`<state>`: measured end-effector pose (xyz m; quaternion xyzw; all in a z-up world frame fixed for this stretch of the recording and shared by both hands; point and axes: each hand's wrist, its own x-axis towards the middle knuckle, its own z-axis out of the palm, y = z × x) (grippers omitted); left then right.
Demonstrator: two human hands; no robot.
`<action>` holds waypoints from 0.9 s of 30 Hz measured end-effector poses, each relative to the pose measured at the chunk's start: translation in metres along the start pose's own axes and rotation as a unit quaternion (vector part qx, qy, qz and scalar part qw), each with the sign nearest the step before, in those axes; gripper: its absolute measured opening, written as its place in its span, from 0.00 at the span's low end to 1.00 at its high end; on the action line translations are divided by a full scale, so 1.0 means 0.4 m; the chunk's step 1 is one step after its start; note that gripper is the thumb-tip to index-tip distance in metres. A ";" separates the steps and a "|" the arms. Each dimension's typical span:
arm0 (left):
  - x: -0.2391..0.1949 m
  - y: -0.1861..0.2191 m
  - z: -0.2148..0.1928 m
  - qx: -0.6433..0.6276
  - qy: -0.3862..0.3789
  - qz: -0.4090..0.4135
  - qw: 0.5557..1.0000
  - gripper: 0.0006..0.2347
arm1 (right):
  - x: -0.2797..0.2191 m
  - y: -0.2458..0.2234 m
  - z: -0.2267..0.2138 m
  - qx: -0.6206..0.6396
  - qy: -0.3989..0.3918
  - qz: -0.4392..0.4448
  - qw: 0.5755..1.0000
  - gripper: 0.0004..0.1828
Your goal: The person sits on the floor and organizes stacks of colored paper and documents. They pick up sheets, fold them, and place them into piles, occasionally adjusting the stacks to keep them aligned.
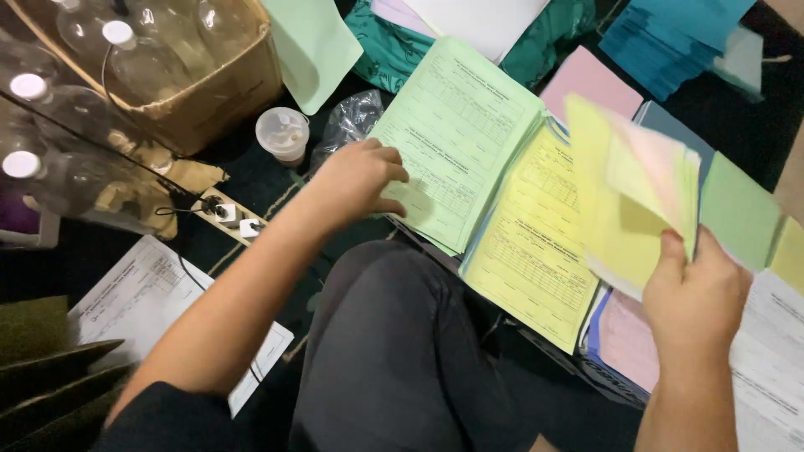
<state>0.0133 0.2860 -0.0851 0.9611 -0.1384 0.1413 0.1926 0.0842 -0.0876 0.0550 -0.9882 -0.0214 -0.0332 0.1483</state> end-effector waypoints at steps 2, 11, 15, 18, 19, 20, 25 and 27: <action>-0.014 -0.057 -0.046 0.004 -0.181 -0.097 0.979 0.28 | 0.027 -0.053 -0.002 -0.057 0.137 -0.250 0.957 0.13; -0.052 -0.098 -0.057 -0.031 -0.149 -0.048 0.987 0.08 | -0.027 -0.394 0.468 -0.079 -0.127 -0.320 0.936 0.17; -0.097 -0.095 -0.037 0.026 -0.098 0.006 0.995 0.04 | -0.114 -0.372 0.530 -0.029 -0.101 -0.371 0.923 0.15; -0.078 -0.090 -0.034 0.064 0.118 0.155 0.979 0.07 | -0.114 -0.395 0.552 -0.030 -0.017 -0.340 0.940 0.27; -0.061 -0.063 -0.058 0.111 0.149 0.136 0.973 0.04 | -0.093 -0.400 0.548 0.008 -0.059 -0.311 0.949 0.21; -0.036 -0.027 -0.077 0.150 0.179 0.120 0.965 0.01 | -0.069 -0.388 0.536 0.048 -0.098 -0.274 0.956 0.15; 0.105 0.347 -0.059 0.055 0.316 0.109 0.941 0.11 | 0.130 -0.179 0.304 0.326 -0.069 0.021 0.943 0.21; 0.149 0.501 -0.014 -0.007 0.318 0.145 0.937 0.11 | 0.149 -0.009 0.135 0.407 -0.001 0.077 0.910 0.19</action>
